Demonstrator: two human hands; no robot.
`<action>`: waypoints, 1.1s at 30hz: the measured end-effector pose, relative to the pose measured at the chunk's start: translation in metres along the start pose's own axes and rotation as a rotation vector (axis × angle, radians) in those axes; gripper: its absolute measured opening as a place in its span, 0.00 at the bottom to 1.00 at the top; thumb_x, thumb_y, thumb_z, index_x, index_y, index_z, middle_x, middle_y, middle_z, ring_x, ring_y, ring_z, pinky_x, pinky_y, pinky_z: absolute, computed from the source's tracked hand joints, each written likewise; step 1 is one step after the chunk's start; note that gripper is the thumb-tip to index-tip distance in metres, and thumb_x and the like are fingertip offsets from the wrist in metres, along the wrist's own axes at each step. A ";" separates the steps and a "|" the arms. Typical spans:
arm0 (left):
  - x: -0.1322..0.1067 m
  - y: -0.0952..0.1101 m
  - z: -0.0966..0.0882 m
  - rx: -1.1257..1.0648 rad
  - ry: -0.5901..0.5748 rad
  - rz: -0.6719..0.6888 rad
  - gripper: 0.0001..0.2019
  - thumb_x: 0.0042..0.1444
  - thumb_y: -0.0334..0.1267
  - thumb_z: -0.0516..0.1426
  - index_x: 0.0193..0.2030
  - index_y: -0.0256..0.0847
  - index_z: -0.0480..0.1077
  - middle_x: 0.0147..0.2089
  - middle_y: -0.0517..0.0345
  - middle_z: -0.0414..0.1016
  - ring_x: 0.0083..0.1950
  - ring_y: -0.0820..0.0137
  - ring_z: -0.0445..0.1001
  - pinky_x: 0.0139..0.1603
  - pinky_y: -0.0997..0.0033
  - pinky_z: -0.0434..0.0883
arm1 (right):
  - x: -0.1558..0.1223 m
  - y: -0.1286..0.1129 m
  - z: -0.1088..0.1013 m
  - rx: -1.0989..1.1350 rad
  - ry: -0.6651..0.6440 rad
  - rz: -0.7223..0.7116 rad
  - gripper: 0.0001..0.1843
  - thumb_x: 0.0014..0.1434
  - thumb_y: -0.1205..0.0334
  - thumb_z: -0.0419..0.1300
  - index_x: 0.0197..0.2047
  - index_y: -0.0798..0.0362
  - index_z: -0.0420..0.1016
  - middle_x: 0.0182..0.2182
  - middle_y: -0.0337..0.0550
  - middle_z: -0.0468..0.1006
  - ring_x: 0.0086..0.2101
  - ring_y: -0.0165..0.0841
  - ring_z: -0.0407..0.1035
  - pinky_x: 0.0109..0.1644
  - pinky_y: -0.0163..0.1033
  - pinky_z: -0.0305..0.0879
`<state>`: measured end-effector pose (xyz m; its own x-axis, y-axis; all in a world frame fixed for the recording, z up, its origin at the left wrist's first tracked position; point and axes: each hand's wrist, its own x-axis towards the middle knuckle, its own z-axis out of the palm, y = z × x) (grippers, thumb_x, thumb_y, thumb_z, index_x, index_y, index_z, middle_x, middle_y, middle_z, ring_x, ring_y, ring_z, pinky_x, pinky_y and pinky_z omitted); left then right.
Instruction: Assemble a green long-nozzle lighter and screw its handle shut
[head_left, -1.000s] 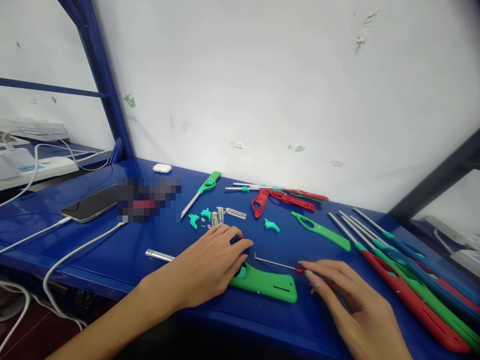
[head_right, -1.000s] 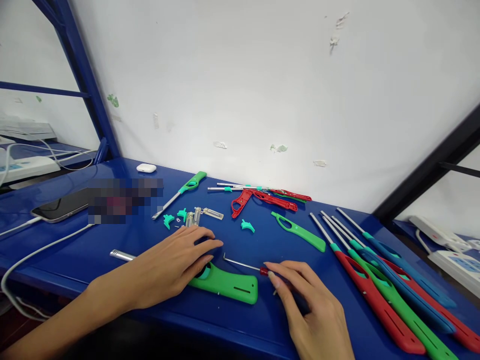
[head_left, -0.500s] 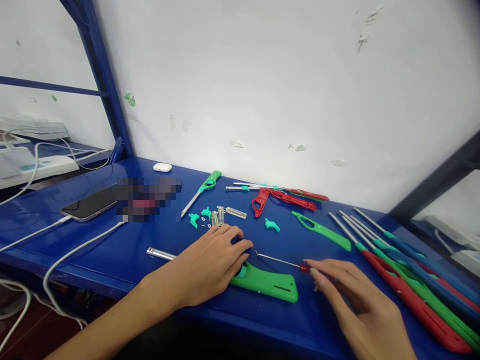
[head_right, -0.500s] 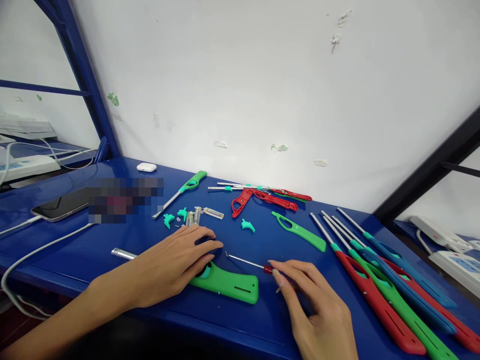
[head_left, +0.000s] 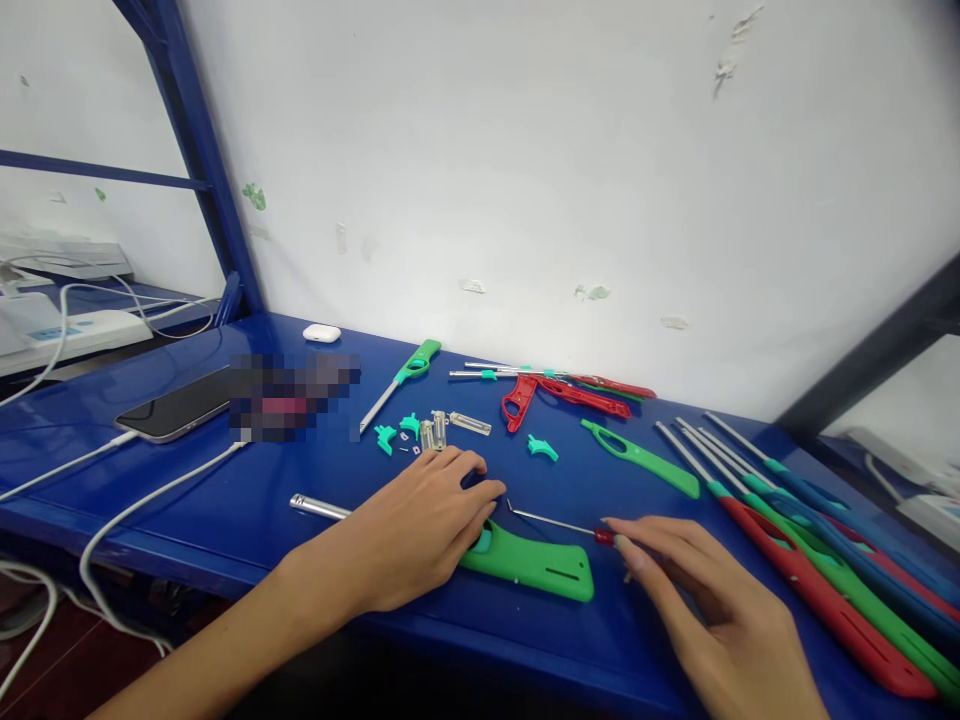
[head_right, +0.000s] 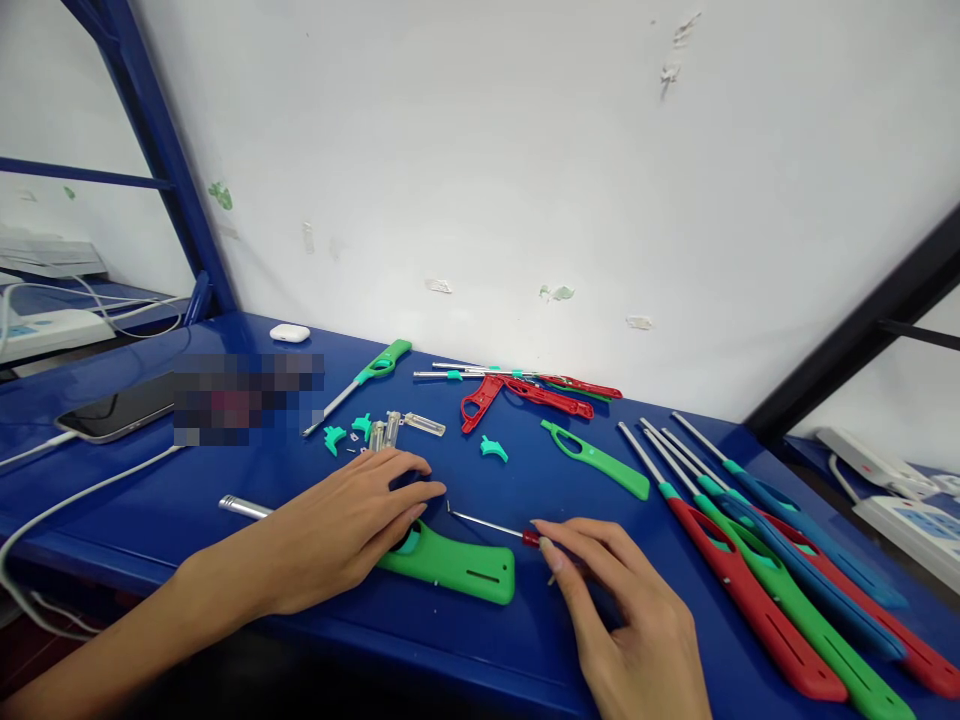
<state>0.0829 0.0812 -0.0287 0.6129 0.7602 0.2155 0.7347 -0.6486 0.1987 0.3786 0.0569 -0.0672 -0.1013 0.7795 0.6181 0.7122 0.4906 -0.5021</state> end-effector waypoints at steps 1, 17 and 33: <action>0.000 0.000 0.000 0.001 0.001 -0.001 0.20 0.77 0.35 0.45 0.67 0.39 0.73 0.64 0.42 0.72 0.64 0.49 0.72 0.65 0.37 0.71 | 0.000 0.000 0.000 -0.002 -0.004 0.004 0.08 0.71 0.49 0.63 0.47 0.34 0.85 0.45 0.30 0.84 0.42 0.25 0.82 0.49 0.19 0.72; -0.002 -0.003 0.001 -0.044 0.032 0.034 0.19 0.76 0.35 0.48 0.65 0.47 0.76 0.62 0.45 0.72 0.63 0.52 0.73 0.65 0.40 0.71 | 0.000 -0.002 0.001 -0.039 -0.042 -0.023 0.10 0.72 0.50 0.62 0.50 0.32 0.85 0.46 0.30 0.84 0.45 0.26 0.82 0.47 0.19 0.74; -0.001 -0.001 -0.004 -0.160 0.020 0.079 0.15 0.77 0.35 0.51 0.54 0.43 0.80 0.58 0.53 0.76 0.58 0.64 0.75 0.64 0.61 0.71 | -0.001 -0.010 -0.001 -0.073 0.032 -0.109 0.11 0.73 0.53 0.61 0.47 0.39 0.86 0.44 0.36 0.85 0.41 0.30 0.83 0.43 0.26 0.76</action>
<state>0.0800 0.0808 -0.0257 0.6598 0.7067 0.2554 0.6278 -0.7052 0.3296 0.3723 0.0509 -0.0627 -0.1599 0.7098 0.6860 0.7466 0.5416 -0.3864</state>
